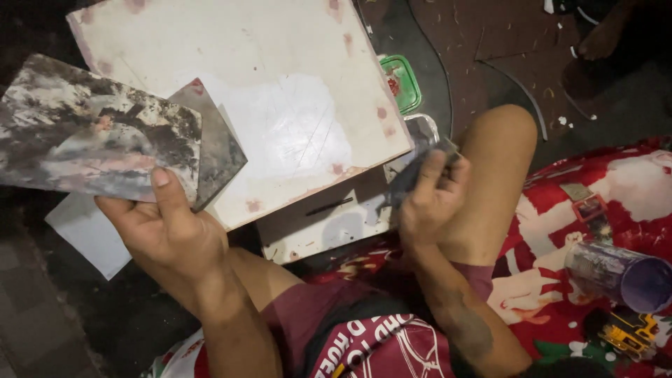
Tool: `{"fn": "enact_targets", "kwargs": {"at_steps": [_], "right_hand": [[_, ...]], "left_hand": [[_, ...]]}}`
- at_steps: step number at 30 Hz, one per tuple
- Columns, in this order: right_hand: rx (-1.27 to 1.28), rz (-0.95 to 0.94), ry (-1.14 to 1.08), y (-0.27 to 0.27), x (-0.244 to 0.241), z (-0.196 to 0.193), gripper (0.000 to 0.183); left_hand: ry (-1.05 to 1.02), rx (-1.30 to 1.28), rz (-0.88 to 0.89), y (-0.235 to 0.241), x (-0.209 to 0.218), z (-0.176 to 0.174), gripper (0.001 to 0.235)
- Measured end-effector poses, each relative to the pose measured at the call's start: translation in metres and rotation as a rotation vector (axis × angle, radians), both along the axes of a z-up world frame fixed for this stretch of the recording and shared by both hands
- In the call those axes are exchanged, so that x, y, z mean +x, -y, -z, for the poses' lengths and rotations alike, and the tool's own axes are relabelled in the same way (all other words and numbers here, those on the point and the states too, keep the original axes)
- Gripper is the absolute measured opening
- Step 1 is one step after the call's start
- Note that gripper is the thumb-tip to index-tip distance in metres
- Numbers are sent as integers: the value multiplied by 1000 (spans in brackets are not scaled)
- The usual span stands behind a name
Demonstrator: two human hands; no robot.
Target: Sanding and scraping a filler layer on a wooden box to achieve a smooth surface finish.
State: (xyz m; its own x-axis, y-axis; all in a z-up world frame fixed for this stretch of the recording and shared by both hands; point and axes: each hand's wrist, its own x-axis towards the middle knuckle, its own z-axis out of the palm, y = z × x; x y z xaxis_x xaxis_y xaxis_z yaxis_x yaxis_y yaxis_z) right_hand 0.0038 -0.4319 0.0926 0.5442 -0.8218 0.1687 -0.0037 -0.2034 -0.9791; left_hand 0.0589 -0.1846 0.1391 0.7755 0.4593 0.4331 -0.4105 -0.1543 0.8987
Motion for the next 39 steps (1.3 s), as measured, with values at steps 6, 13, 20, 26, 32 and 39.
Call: {"fn": "enact_targets", "kwargs": {"at_steps": [6, 13, 20, 26, 32, 39], "right_hand": [[-245, 32, -129, -17, -2, 20, 17], [-303, -147, -181, -2, -35, 23, 8], [-314, -153, 42, -28, -10, 14, 6], [-425, -749, 263, -58, -19, 0, 13], [-461, -347, -12, -3, 4, -52, 10], [-525, -718, -184, -41, -44, 42, 41]], "left_hand": [[-143, 47, -52, 7, -5, -17, 48], [-331, 257, -176, 12, -16, -42, 47], [-244, 195, -114, 11, -9, -34, 47], [-274, 199, -108, 11, -10, -37, 44], [-157, 112, -104, 4, -5, -21, 40], [-300, 354, -140, 10, -12, -50, 50]]}}
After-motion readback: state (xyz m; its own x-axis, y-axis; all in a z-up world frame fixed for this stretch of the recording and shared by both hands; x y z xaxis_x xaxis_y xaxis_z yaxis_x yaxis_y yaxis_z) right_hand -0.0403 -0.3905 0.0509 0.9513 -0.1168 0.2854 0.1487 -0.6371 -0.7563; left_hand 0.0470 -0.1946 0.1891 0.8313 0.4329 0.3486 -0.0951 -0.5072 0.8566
